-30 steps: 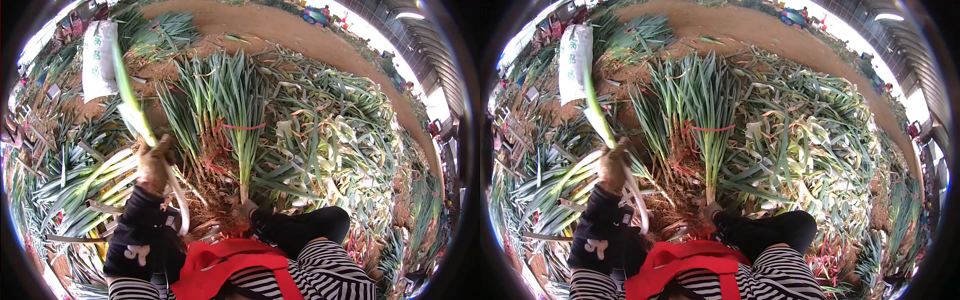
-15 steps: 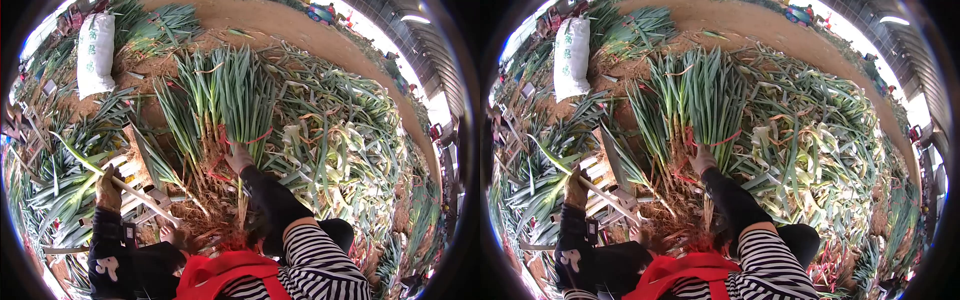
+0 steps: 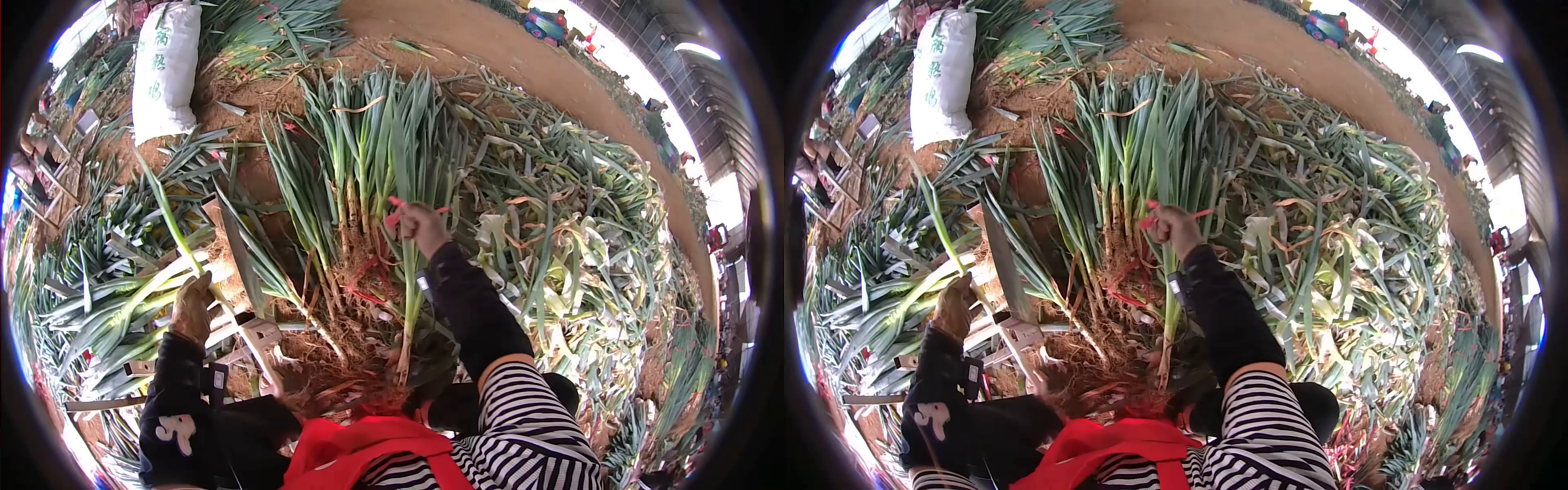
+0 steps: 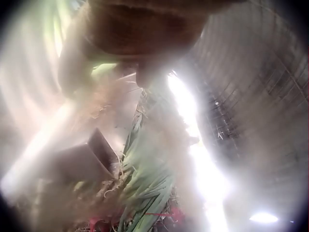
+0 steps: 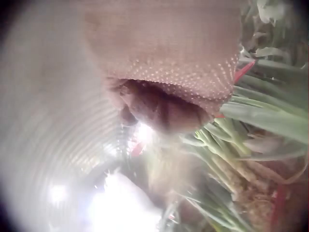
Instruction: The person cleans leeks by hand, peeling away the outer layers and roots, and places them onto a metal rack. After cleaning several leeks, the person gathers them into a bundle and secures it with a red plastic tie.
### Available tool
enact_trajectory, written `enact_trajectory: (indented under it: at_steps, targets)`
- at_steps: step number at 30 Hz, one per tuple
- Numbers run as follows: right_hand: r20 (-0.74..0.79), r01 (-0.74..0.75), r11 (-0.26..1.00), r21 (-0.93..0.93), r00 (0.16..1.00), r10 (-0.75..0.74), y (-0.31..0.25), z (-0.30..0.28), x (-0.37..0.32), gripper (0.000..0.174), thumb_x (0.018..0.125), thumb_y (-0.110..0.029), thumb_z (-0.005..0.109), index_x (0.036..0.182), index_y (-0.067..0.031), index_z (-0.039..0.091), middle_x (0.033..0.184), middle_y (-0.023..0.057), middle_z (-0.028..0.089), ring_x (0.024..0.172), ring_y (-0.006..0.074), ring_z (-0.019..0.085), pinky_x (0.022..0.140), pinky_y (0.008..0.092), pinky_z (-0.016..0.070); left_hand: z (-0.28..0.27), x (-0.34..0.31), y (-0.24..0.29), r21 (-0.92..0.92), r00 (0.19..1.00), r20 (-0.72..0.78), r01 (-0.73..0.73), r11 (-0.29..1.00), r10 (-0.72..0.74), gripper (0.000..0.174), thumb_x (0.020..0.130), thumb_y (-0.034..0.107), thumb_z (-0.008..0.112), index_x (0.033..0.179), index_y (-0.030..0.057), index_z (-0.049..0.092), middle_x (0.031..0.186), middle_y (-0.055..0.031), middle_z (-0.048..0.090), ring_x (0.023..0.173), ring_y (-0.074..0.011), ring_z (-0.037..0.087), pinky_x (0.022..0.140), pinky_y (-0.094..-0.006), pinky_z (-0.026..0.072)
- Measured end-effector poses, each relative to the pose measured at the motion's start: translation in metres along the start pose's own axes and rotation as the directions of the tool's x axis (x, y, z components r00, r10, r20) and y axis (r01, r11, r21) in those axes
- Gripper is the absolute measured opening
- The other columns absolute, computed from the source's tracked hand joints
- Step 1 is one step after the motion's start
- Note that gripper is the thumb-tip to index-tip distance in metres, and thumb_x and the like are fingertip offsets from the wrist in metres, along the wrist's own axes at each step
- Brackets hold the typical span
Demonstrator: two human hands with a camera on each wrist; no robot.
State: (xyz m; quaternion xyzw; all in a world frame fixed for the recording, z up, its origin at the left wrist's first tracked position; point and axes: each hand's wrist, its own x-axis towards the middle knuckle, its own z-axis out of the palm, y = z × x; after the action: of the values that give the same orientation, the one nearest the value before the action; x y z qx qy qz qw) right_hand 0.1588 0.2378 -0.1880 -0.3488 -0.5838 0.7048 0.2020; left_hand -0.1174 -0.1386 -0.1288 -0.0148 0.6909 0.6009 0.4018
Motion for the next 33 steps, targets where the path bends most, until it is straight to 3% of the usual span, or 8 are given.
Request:
enact_trajectory:
  at_steps: [2,5,9,16,22,27,31,33]
  targets:
    - [0.023,0.036,0.861,0.507,0.998,-0.055,-0.023,-0.026,-0.013,0.026,0.088,-0.026,0.053,0.072,-0.0067,0.055,0.052,-0.0047,0.032,0.044,0.0118,0.030,0.046,0.0285,0.0284,0.005,0.002,0.003,0.034,0.998,0.054,0.019,0.999,-0.021,0.063,0.089,0.032,0.055,0.140,0.0026,0.030,0.141,-0.0164,0.036,0.130,-0.0364,0.034,0.104,-0.0475,0.0293]
    - [0.188,0.003,0.758,0.652,0.968,-0.165,-0.052,-0.064,-0.037,0.026,0.088,-0.025,0.049,0.068,-0.0080,0.051,0.050,-0.0050,0.029,0.042,0.0113,0.028,0.045,0.0287,0.0267,0.027,-0.003,0.006,0.067,0.999,-0.044,0.004,0.998,-0.001,0.046,0.091,0.034,0.053,0.131,0.0123,0.044,0.122,-0.0065,0.050,0.110,-0.0240,0.048,0.091,-0.0414,0.0391]
    - [0.268,0.001,0.730,0.683,0.930,-0.252,-0.090,-0.078,-0.078,0.034,0.086,-0.029,0.048,0.057,-0.0148,0.037,0.047,-0.0075,0.020,0.036,0.0090,0.019,0.040,0.0257,0.0218,0.052,-0.027,0.018,0.164,0.982,0.103,-0.176,0.971,0.161,0.058,0.089,0.035,0.057,0.134,0.0040,0.040,0.129,-0.0105,0.047,0.124,-0.0269,0.041,0.100,-0.0429,0.0343]
    - [0.545,-0.104,0.784,0.613,0.773,-0.324,-0.140,-0.065,-0.138,0.038,0.089,-0.030,0.045,0.056,-0.0146,0.035,0.045,-0.0063,0.025,0.035,0.0078,0.020,0.037,0.0276,0.0208,0.135,-0.082,0.039,0.153,0.832,0.398,-0.475,0.866,0.386,0.029,0.088,0.016,0.063,0.115,0.0060,0.059,0.103,-0.0069,0.063,0.096,-0.0174,0.057,0.084,-0.0267,0.0460]
    - [0.668,-0.138,0.909,0.394,0.723,-0.180,-0.187,0.013,-0.199,0.037,0.090,-0.034,0.051,0.063,-0.0100,0.042,0.049,-0.0054,0.027,0.041,0.0083,0.028,0.040,0.0258,0.0218,0.226,-0.118,0.010,-0.066,0.451,0.745,-0.684,0.727,0.491,0.059,0.080,0.010,0.072,0.132,0.0047,0.044,0.133,-0.0126,0.047,0.123,-0.0215,0.045,0.102,-0.0299,0.0389]
    - [0.586,0.019,0.951,0.307,0.784,-0.204,-0.179,0.045,-0.228,0.027,0.093,-0.029,0.049,0.086,-0.0036,0.056,0.054,-0.0039,0.033,0.043,0.0101,0.032,0.040,0.0268,0.0250,0.250,-0.133,-0.003,-0.253,0.415,0.787,-0.457,0.853,0.456,0.037,0.084,0.006,0.067,0.119,0.0029,0.056,0.114,-0.0047,0.062,0.109,-0.0140,0.054,0.096,-0.0278,0.0424]
    - [0.166,0.209,0.976,0.069,0.962,-0.217,-0.194,0.039,-0.238,0.019,0.091,-0.020,0.055,0.089,-0.0022,0.059,0.057,-0.0041,0.043,0.045,0.0047,0.037,0.041,0.0208,0.0259,0.223,-0.121,0.012,-0.325,0.463,0.796,-0.216,0.921,0.390,0.024,0.086,0.008,0.065,0.109,0.0032,0.063,0.103,-0.0038,0.067,0.098,-0.0126,0.060,0.092,-0.0267,0.0453]
    - [0.036,0.316,0.912,-0.262,0.947,-0.318,-0.190,0.032,-0.228,0.017,0.091,-0.017,0.056,0.092,-0.0005,0.060,0.060,-0.0040,0.047,0.047,0.0034,0.040,0.041,0.0198,0.0285,0.210,-0.128,0.025,-0.262,0.393,0.810,-0.421,0.868,0.435,0.022,0.086,0.011,0.065,0.107,0.0029,0.064,0.103,-0.0038,0.067,0.097,-0.0127,0.060,0.091,-0.0266,0.0458]
